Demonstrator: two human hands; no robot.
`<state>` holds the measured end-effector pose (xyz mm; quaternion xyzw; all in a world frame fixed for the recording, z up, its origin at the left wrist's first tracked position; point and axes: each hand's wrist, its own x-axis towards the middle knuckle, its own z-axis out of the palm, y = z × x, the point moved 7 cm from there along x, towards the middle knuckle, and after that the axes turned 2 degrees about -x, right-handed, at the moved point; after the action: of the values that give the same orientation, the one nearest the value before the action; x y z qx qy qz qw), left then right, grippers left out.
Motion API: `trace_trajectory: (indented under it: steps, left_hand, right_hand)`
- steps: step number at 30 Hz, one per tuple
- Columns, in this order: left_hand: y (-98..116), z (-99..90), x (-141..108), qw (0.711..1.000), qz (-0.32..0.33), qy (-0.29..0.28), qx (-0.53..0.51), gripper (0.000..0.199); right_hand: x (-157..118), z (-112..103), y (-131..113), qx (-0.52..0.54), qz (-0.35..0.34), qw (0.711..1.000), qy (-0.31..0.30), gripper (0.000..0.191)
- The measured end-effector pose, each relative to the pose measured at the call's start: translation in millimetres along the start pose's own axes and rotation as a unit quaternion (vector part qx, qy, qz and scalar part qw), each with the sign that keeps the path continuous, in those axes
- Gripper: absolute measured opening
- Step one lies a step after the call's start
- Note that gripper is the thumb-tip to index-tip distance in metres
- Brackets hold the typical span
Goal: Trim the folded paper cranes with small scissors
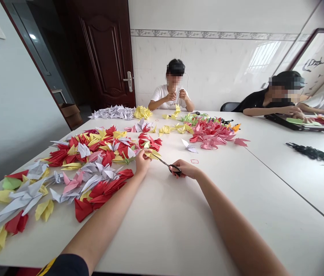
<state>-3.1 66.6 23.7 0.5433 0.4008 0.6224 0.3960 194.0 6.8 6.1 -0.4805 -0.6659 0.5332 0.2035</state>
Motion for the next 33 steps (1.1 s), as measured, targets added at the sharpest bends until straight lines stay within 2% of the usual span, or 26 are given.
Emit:
trace_trajectory:
  steps: [15,33]
  left_hand:
    - [-6.6,0.1,1.0,1.0,-0.009,-0.003,-0.005,0.028]
    - [0.6,0.7,-2.1,0.999,-0.031,0.002,-0.028,0.029]
  right_hand:
    - [1.2,-0.1,0.4,-0.004,-0.007,1.0,0.002,0.05]
    - [-3.9,1.2,-6.8,-0.007,-0.006,1.0,0.0,0.05]
